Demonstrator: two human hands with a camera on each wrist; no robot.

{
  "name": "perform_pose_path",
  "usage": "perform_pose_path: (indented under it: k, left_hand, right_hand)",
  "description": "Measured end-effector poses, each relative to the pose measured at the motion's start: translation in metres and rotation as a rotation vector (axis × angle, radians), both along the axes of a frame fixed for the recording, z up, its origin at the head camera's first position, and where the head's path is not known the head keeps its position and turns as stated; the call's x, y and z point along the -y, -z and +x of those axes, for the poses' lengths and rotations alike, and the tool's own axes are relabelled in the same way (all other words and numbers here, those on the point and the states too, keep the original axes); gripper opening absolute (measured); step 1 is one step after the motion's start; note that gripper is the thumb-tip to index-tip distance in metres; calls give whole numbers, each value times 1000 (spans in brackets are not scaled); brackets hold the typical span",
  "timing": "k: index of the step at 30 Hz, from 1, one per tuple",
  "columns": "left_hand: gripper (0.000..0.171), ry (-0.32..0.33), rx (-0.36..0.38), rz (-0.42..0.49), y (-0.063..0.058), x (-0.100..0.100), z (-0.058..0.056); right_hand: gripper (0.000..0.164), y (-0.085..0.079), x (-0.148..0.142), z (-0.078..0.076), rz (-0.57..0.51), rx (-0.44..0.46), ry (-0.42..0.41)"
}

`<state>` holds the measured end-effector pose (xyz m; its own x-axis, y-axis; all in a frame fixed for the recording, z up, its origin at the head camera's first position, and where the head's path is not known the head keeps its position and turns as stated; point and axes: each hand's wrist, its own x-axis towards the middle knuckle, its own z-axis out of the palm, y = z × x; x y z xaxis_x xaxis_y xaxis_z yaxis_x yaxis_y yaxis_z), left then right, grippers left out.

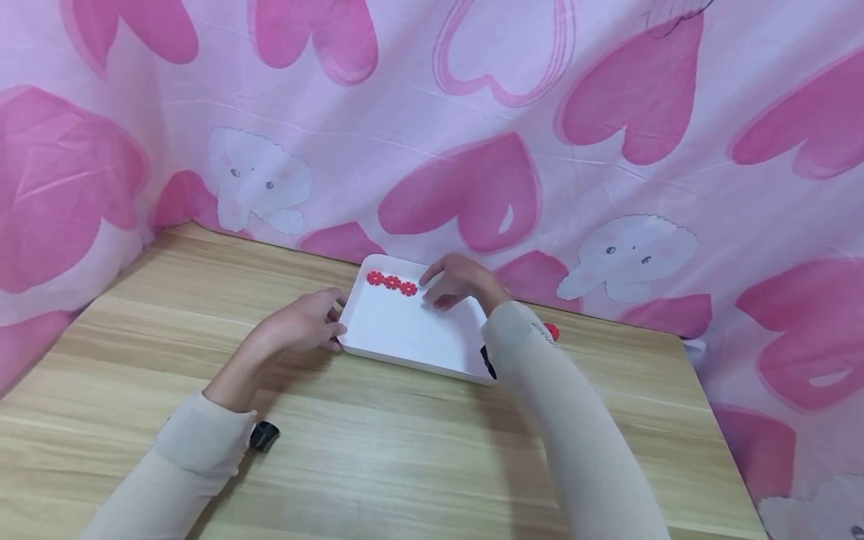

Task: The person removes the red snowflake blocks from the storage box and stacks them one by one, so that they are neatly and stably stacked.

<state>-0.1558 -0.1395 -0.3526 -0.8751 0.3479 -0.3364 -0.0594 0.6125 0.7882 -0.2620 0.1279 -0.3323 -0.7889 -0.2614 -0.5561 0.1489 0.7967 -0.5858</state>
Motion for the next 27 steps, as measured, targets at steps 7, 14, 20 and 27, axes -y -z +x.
perform_pose_path:
  k: [7,14,20,27]
  left_hand:
    - [44,-1,5,-14,1,-1,-1]
    - [46,1,-2,-24,-1,-1,-2]
    - [45,5,-6,-28,-2,-2,-2]
    - [44,4,-11,-40,-1,-2,-1]
  right_hand:
    - [48,7,19,-3,79,2,-22]
    - [26,13,27,-2,115,-88,-54]
    - [19,18,32,-1,145,-152,-81]
    - [17,22,38,1,167,-222,-132]
